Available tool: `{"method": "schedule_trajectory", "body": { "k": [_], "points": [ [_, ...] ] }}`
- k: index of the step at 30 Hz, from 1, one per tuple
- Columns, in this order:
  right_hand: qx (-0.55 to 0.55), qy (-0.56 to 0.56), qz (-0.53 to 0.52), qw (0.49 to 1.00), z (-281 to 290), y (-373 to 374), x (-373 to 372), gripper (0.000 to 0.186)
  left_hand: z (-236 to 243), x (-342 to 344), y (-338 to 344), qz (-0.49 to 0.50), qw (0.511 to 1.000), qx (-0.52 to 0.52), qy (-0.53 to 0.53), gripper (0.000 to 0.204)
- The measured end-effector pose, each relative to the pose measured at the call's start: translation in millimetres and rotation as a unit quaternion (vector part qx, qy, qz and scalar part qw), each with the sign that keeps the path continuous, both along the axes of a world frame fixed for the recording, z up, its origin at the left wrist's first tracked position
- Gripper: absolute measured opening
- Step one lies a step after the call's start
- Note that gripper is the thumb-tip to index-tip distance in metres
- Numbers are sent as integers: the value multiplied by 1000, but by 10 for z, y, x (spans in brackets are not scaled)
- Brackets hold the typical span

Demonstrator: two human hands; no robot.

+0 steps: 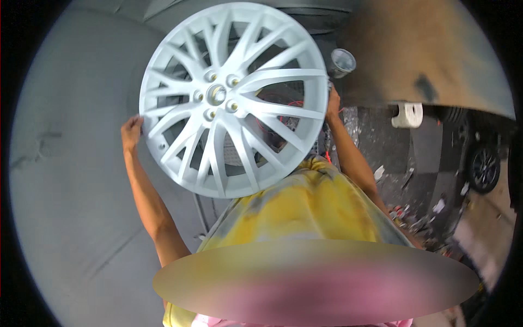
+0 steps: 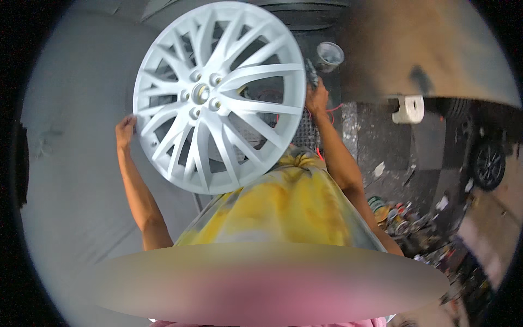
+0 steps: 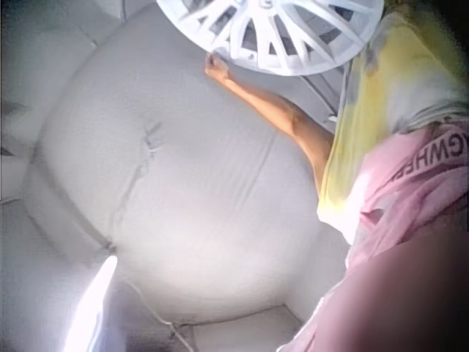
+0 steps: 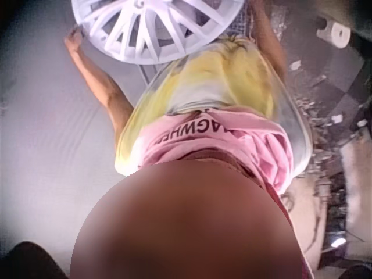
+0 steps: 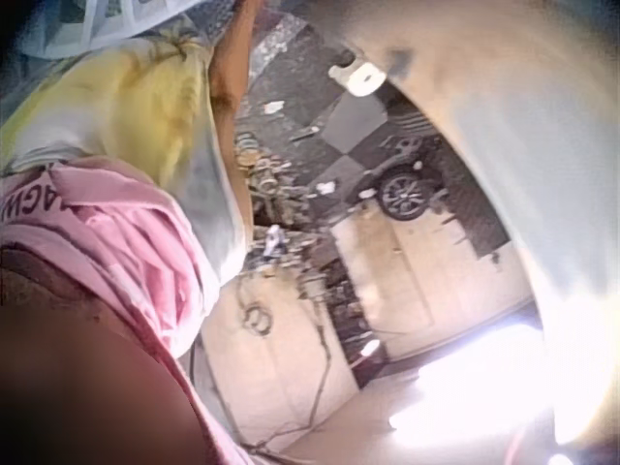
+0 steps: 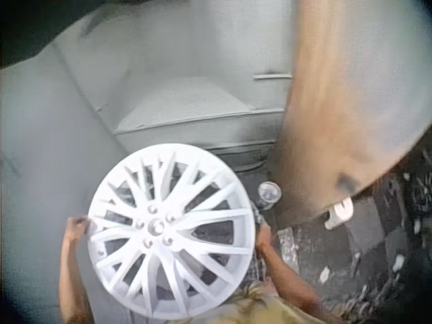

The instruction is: Painting a car rim with a spray gun in a workshop.

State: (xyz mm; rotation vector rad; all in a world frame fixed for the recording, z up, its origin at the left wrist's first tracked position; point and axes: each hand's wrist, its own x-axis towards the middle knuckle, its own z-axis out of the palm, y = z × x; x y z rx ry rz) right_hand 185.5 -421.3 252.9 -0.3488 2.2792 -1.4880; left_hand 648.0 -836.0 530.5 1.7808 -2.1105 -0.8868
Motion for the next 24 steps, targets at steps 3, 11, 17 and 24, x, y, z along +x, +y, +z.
{"method": "schedule_trajectory", "body": {
  "k": [3, 11, 17, 24],
  "points": [
    [54, 19, -6, 998, 110, -29, 133, 48, 4, -59, -97, -7, 1000, -23, -9, 23],
    [30, 20, -29, 999, 428, -52, 216, 47, -9, -349, -453, -32, 995, -40, -81, 35],
    [44, 55, -16, 997, 435, -43, 211, 51, -276, -510, -696, -4, 989, -122, -84, 44],
    [54, -8, -52, 997, 55, -152, 128, 53, -410, -602, -587, 41, 992, -118, -25, 45]
  ]
}}
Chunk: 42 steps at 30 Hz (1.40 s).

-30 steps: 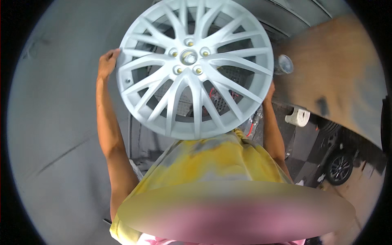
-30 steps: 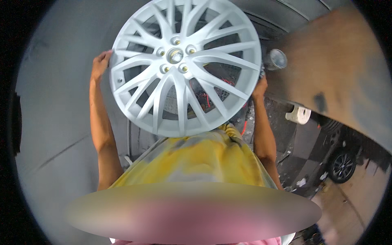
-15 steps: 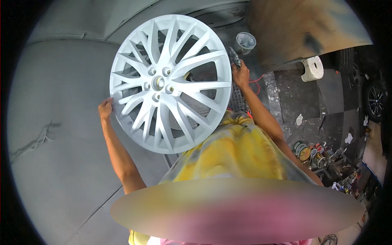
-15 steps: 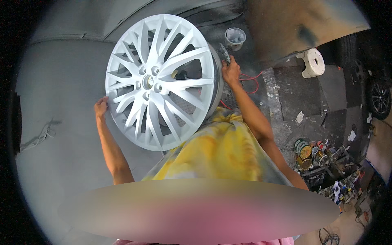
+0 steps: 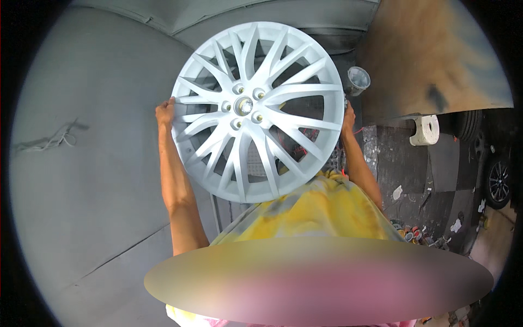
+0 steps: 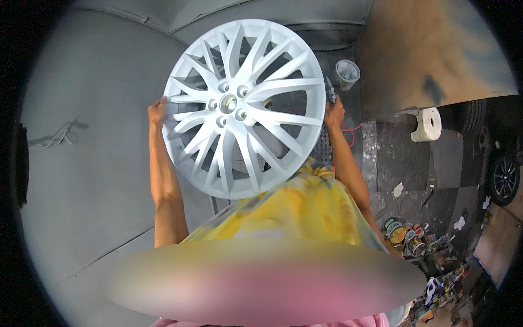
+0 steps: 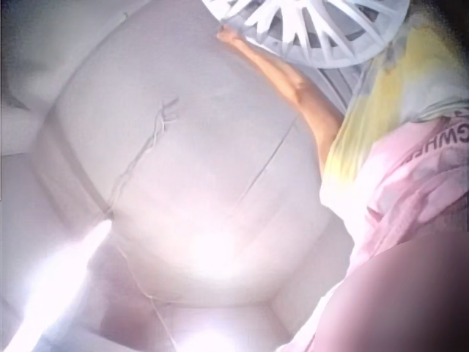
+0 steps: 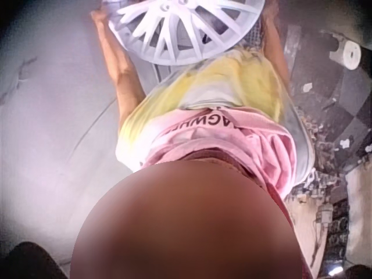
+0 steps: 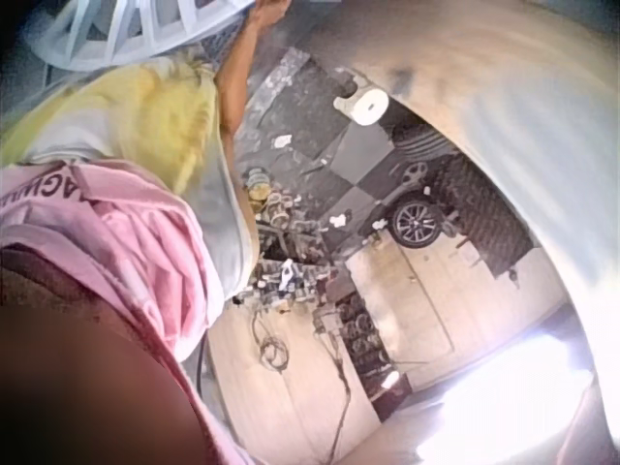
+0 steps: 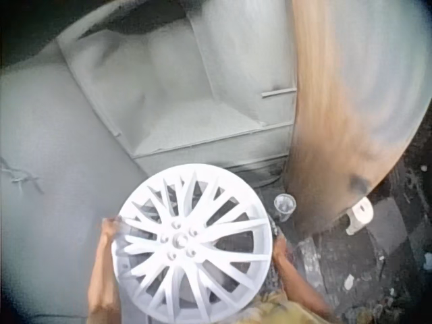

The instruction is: Painting a car rim with a spray gun in a workshop.

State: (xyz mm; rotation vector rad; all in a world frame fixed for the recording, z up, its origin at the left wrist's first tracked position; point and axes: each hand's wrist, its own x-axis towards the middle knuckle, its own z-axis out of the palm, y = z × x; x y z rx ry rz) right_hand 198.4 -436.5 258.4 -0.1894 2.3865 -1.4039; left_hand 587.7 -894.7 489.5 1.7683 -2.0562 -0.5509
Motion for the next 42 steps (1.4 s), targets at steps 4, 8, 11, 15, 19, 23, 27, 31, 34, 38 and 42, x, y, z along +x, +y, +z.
{"method": "schedule_trajectory", "body": {
  "k": [4, 8, 11, 15, 19, 23, 27, 31, 34, 38, 42],
  "points": [
    [7, -50, -18, 999, -354, 4, -79, 46, 35, -74, 114, 28, 1000, -6, 8, 46],
    [-46, -18, 8, 999, -451, 75, -40, 46, 91, -106, 162, 13, 1000, -26, 4, 47],
    [-55, -60, 24, 996, -415, 149, 6, 47, 143, -124, 143, 10, 1000, 12, -5, 55],
    [-32, -46, 11, 998, -464, 169, -13, 52, 175, -121, 138, 32, 995, 76, -50, 55],
    [10, -79, 1, 997, -560, 92, -120, 50, 137, -129, 146, 14, 1000, 12, -12, 53],
    [-31, -62, 21, 997, -474, 108, -114, 47, 73, -104, 135, 26, 999, -11, -29, 47],
    [-140, -94, 14, 986, -393, 209, -95, 47, 51, -133, 116, 25, 999, -7, -33, 46],
    [-231, -225, -49, 945, -672, 284, -190, 44, 60, -158, 184, 17, 999, 24, -38, 47],
    [-222, -154, 25, 963, -917, 287, -235, 41, 100, -163, 228, 15, 999, -11, -42, 47],
    [-213, -90, 55, 971, -861, 251, -243, 36, 133, -175, 245, 19, 999, 22, -37, 48],
    [-156, -17, 77, 985, -493, 318, -178, 40, 77, -207, 311, 8, 998, -21, -64, 45]
  ]
}}
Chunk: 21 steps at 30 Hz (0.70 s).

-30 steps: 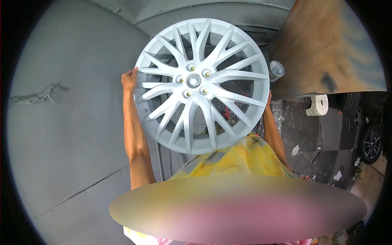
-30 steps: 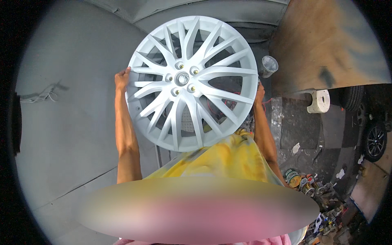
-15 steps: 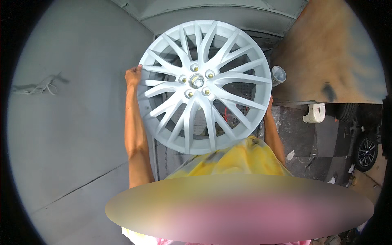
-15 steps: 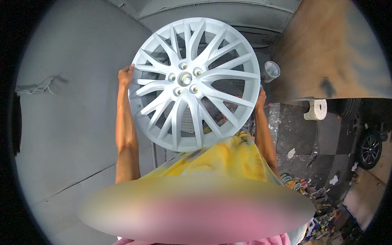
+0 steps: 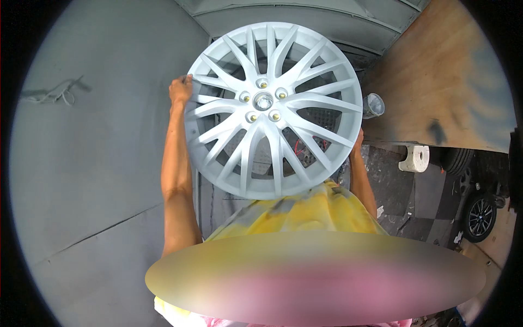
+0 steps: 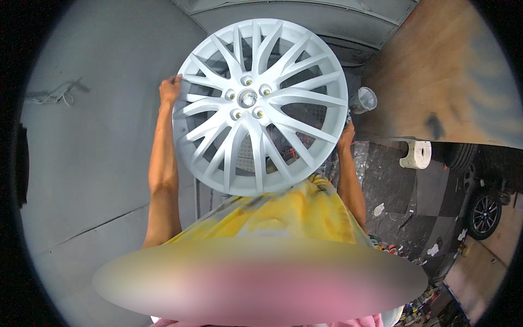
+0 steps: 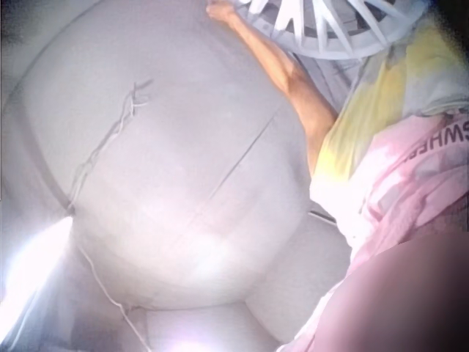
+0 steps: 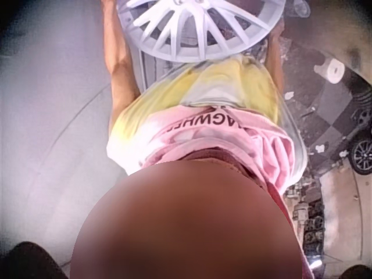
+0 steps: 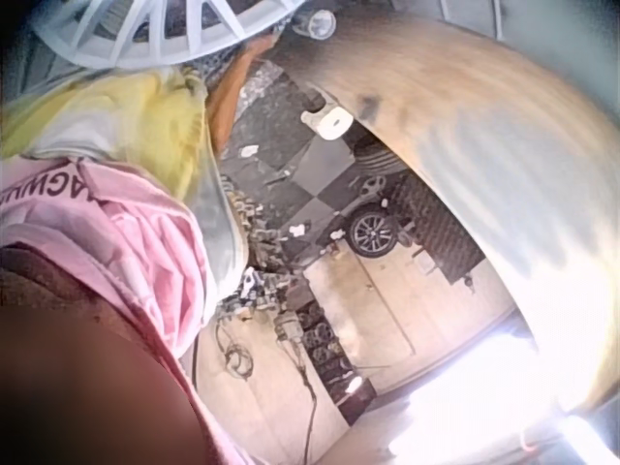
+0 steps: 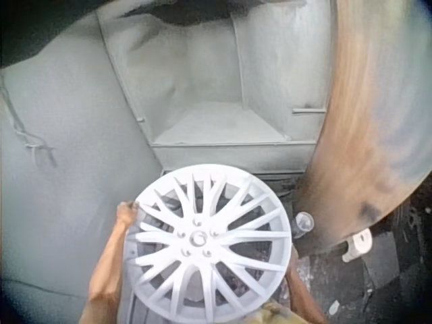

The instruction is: Painting a car rim with a spray gun in a workshop.

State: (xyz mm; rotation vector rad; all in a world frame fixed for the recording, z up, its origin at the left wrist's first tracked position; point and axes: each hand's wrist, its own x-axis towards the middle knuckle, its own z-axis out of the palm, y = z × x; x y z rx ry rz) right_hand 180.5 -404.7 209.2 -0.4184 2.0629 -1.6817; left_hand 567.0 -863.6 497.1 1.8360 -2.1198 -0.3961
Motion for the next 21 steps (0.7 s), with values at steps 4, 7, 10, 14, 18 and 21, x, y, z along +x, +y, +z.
{"method": "schedule_trajectory", "body": {
  "k": [4, 7, 10, 14, 18, 21],
  "points": [
    [47, 191, 13, 980, 354, -9, -5, 47, 0, 140, 252, -63, 984, -137, -92, 45],
    [83, 370, 8, 925, 805, 77, -61, 46, 190, 358, 592, -46, 984, -95, -144, 40],
    [-39, 4, 4, 999, 1483, 391, -55, 40, 433, 495, 1215, -40, 979, -128, -155, 34],
    [-36, 8, 52, 998, 2412, 924, -48, 38, 644, 211, 2227, -179, 950, -255, -28, 28],
    [-50, 17, 134, 990, 2965, 1348, 165, 36, 440, -450, 3235, -348, 923, -149, 65, 32],
    [-109, 13, 180, 978, 3131, 1544, 402, 35, 213, -852, 3728, -363, 927, -68, 62, 37]
  ]
}}
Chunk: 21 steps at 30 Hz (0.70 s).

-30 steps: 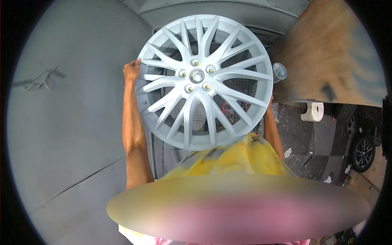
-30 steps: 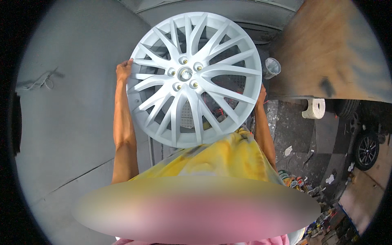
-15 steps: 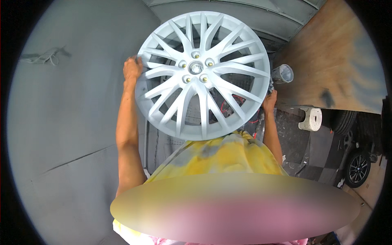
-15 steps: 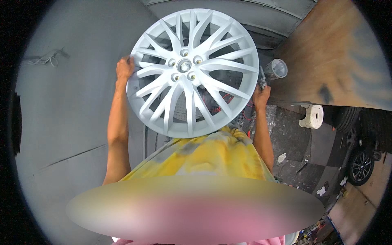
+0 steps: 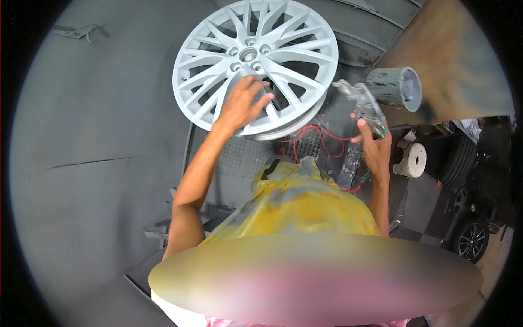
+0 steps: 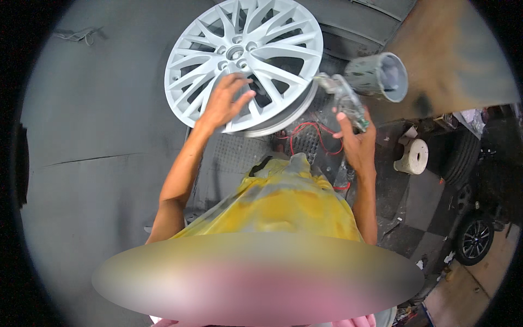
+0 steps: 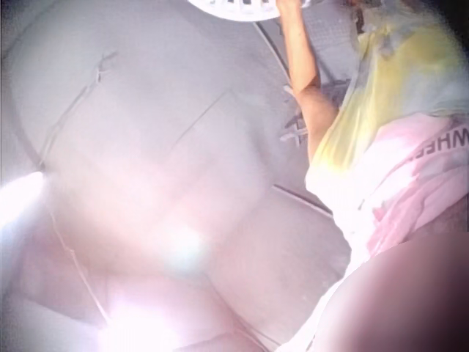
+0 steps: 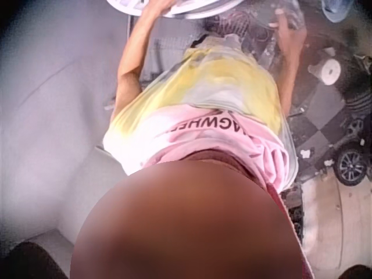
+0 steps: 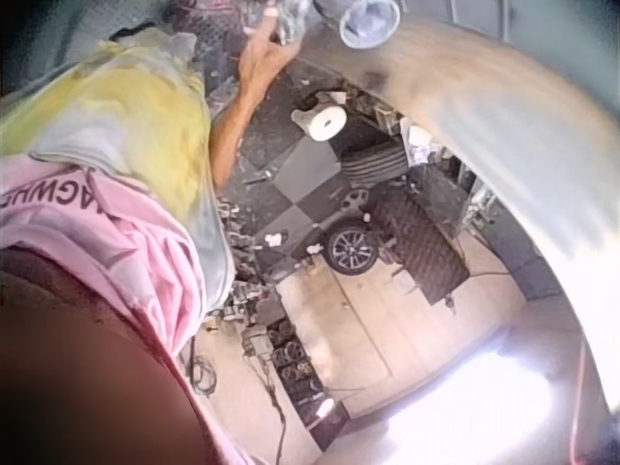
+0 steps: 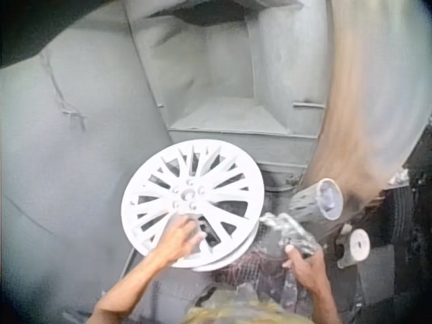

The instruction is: Painting a car rim with a spray gun in a workshop.

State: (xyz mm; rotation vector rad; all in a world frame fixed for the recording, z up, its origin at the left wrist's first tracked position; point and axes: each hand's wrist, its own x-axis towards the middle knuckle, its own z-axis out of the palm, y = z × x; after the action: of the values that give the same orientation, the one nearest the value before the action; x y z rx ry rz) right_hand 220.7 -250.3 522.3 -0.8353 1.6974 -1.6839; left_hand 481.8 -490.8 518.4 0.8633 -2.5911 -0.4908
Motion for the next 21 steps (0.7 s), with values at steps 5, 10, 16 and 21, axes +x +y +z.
{"method": "schedule_trajectory", "body": {
  "k": [5, 10, 16, 21],
  "points": [
    [27, -5, 102, 994, 50, 175, 374, 31, -281, -216, 405, 58, 994, -52, -79, 45],
    [70, -40, 169, 982, 106, 324, 661, 36, -372, -125, 735, 78, 990, -99, -65, 46],
    [92, 0, 207, 974, 174, 239, 960, 42, -215, 413, 875, 78, 986, -142, 35, 53],
    [73, -39, 252, 964, 219, 89, 1001, 43, -222, 808, 777, 89, 989, -109, -48, 44]
  ]
}}
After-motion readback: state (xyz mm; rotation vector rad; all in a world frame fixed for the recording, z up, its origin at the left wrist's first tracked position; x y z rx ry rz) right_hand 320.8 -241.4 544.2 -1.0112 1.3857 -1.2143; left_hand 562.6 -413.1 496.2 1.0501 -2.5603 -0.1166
